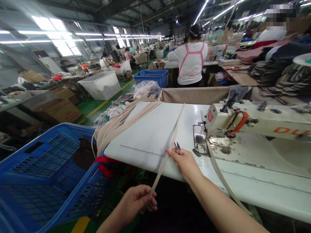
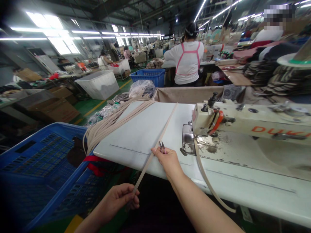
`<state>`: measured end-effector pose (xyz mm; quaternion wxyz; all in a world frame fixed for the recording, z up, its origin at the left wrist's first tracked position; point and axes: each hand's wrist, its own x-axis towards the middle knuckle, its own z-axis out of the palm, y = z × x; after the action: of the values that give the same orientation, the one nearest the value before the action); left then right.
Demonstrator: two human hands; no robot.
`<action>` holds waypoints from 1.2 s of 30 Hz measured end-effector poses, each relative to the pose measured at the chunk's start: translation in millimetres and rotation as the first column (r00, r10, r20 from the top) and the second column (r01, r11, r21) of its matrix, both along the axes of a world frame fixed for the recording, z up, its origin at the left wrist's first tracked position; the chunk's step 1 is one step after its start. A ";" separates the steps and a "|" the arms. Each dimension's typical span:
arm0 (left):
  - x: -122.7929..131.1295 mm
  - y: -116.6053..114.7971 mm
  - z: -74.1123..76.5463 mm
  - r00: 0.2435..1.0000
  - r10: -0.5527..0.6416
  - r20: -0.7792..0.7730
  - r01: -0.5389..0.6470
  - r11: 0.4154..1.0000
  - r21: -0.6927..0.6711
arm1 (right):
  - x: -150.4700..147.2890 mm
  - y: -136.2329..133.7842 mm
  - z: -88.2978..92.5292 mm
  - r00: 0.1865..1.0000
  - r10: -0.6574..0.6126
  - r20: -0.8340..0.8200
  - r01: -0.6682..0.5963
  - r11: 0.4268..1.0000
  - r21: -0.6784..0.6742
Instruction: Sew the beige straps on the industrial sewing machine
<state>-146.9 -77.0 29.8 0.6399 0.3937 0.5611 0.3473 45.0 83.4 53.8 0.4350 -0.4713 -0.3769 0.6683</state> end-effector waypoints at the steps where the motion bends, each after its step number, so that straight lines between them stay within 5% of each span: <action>1: -0.6 0.2 -0.4 1.000 -0.002 -0.007 0.002 1.000 -0.005 | 0.1 0.0 -0.6 1.000 -0.004 0.000 0.004 1.000 0.001; 12: 2.4 3.7 -1.0 1.000 0.006 -0.005 -0.006 1.000 0.017 | -0.3 -0.8 -3.3 1.000 -0.009 0.012 0.009 1.000 0.006; 29: 28.4 37.1 21.0 0.988 0.151 0.026 -0.153 0.982 0.110 | -11.2 -39.2 -9.5 0.973 0.231 -0.012 -0.230 0.973 0.023; 36: 23.0 30.3 16.5 0.990 0.140 0.003 -0.140 0.987 0.073 | -8.6 -28.0 -6.2 0.992 0.129 -0.008 -0.129 0.992 -0.006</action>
<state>-123.9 -46.7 46.3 0.5983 0.3769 0.5751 0.4113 36.4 55.4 47.5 0.3906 -0.4451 -0.4027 0.6980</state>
